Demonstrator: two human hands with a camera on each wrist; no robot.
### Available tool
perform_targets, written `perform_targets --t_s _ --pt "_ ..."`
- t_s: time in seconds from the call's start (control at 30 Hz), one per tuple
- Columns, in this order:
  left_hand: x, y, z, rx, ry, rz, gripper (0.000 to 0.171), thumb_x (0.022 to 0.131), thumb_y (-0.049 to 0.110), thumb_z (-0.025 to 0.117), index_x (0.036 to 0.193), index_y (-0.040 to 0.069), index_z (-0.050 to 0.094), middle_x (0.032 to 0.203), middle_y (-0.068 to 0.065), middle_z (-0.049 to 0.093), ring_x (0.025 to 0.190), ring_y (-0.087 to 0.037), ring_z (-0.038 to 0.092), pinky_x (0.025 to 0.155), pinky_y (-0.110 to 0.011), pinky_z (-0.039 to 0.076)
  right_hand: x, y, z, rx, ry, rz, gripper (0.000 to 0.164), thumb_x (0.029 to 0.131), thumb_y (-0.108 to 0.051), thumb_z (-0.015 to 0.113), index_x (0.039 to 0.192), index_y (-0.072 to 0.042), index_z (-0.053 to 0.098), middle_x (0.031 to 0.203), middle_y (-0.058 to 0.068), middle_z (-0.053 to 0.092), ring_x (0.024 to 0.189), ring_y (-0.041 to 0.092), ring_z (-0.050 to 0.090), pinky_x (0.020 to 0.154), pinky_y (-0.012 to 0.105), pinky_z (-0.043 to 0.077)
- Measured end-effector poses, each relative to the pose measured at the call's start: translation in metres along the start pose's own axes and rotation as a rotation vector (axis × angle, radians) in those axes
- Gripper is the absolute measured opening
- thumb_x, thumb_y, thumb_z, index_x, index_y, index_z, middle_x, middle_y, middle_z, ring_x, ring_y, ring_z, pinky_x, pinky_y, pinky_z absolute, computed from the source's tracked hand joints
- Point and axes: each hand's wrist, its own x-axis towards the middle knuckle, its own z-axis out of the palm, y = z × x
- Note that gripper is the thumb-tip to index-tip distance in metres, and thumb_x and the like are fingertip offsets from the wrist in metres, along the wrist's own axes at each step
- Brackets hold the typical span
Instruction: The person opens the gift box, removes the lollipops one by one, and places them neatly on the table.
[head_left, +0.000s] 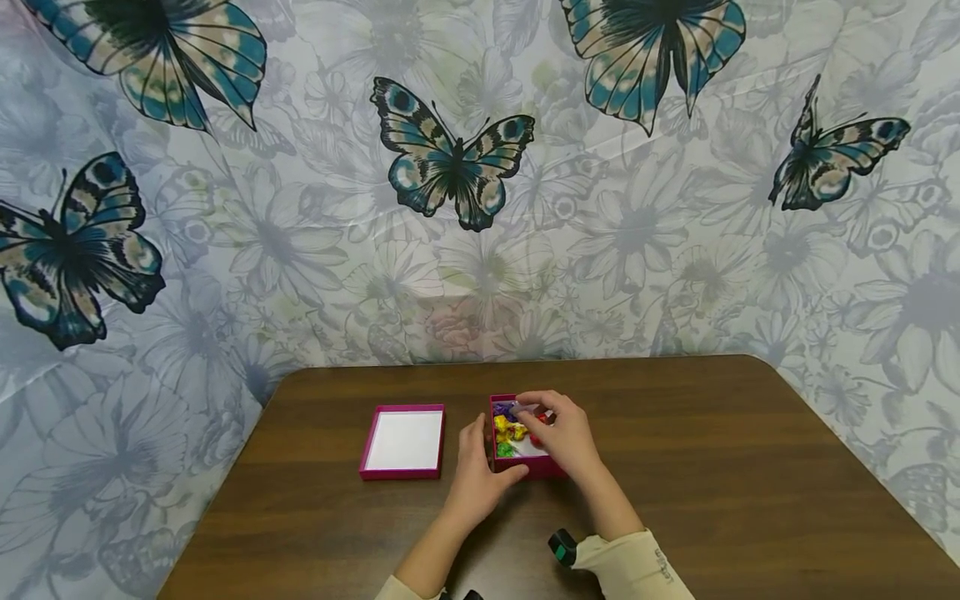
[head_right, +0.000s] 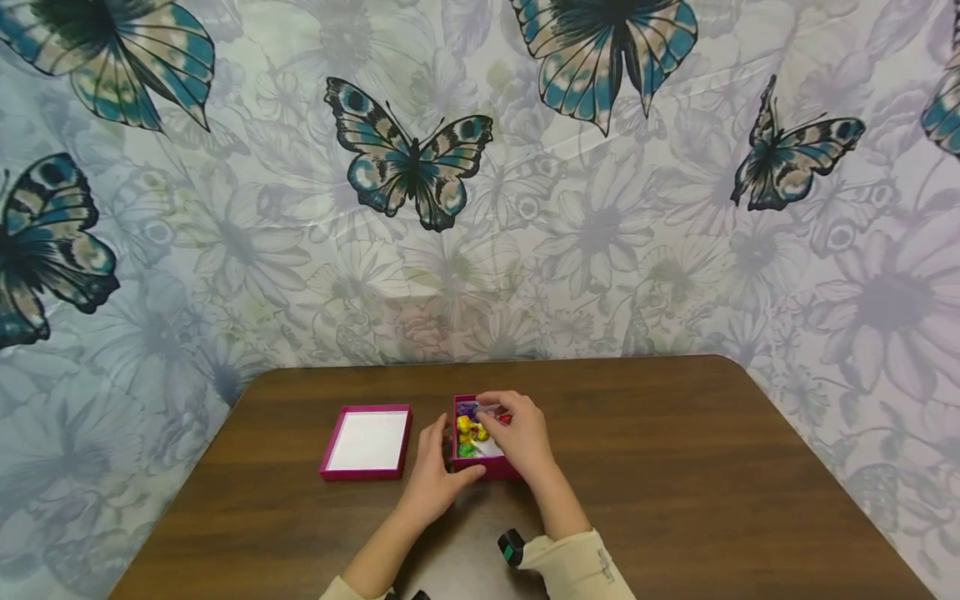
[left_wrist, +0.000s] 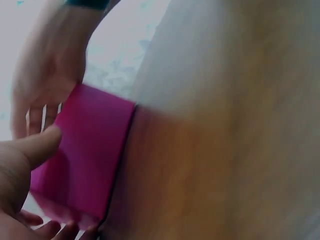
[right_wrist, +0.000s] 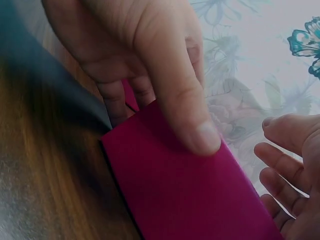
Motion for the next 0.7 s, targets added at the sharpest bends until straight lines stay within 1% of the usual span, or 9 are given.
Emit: perform_targets --t_s 0.13,0.2,0.33,0.47,0.57,0.7 --pt "-0.003 0.001 0.009 -0.003 0.071 -0.025 0.093 0.081 0.028 0.083 0.153 -0.001 0.032 0.15 -0.021 0.034 0.14 -0.04 0.039 0.115 -0.058 0.035 0.0 0.001 0.001 0.007 -0.012 0.005 0.022 0.088 -0.017 0.076 0.11 -0.017 0.075 0.106 0.004 0.074 0.093 0.023 0.062 0.073 0.022 0.051" --pt "-0.004 0.001 0.013 -0.015 0.104 -0.031 0.088 0.081 0.026 0.083 0.151 -0.001 0.037 0.148 -0.019 0.037 0.139 -0.039 0.041 0.114 -0.057 0.036 0.0 0.002 0.001 0.01 -0.012 0.002 0.022 0.088 -0.015 0.076 0.11 -0.016 0.075 0.106 0.004 0.074 0.094 0.022 0.063 0.074 0.021 0.05" --pt "-0.006 -0.001 0.016 -0.064 0.147 -0.036 0.08 0.082 0.02 0.083 0.148 -0.002 0.043 0.145 -0.018 0.042 0.134 -0.037 0.046 0.108 -0.052 0.045 0.0 0.002 0.003 0.008 -0.008 -0.004 0.021 0.088 -0.013 0.076 0.108 -0.015 0.075 0.105 0.003 0.074 0.091 0.019 0.063 0.073 0.022 0.051" --pt "-0.007 -0.004 0.017 -0.125 0.173 -0.051 0.076 0.082 0.016 0.082 0.147 0.0 0.046 0.144 -0.016 0.043 0.133 -0.034 0.047 0.106 -0.047 0.048 0.0 0.002 0.004 -0.008 -0.032 0.009 0.02 0.089 -0.016 0.075 0.109 -0.016 0.075 0.106 0.0 0.075 0.089 0.014 0.062 0.074 0.022 0.051" --pt "-0.008 -0.004 0.018 -0.135 0.182 -0.052 0.075 0.082 0.016 0.082 0.146 0.001 0.047 0.143 -0.015 0.044 0.133 -0.033 0.047 0.106 -0.047 0.047 0.001 0.002 0.003 -0.023 -0.051 0.023 0.019 0.089 -0.016 0.075 0.108 -0.017 0.075 0.108 -0.001 0.075 0.088 0.013 0.062 0.075 0.023 0.052" --pt "-0.008 -0.004 0.019 -0.135 0.177 -0.047 0.074 0.083 0.018 0.082 0.146 0.002 0.048 0.143 -0.014 0.044 0.132 -0.032 0.048 0.106 -0.046 0.047 0.003 -0.001 -0.001 -0.044 -0.069 0.035 0.021 0.087 -0.015 0.077 0.108 -0.016 0.076 0.109 0.0 0.075 0.088 0.015 0.063 0.075 0.026 0.054"
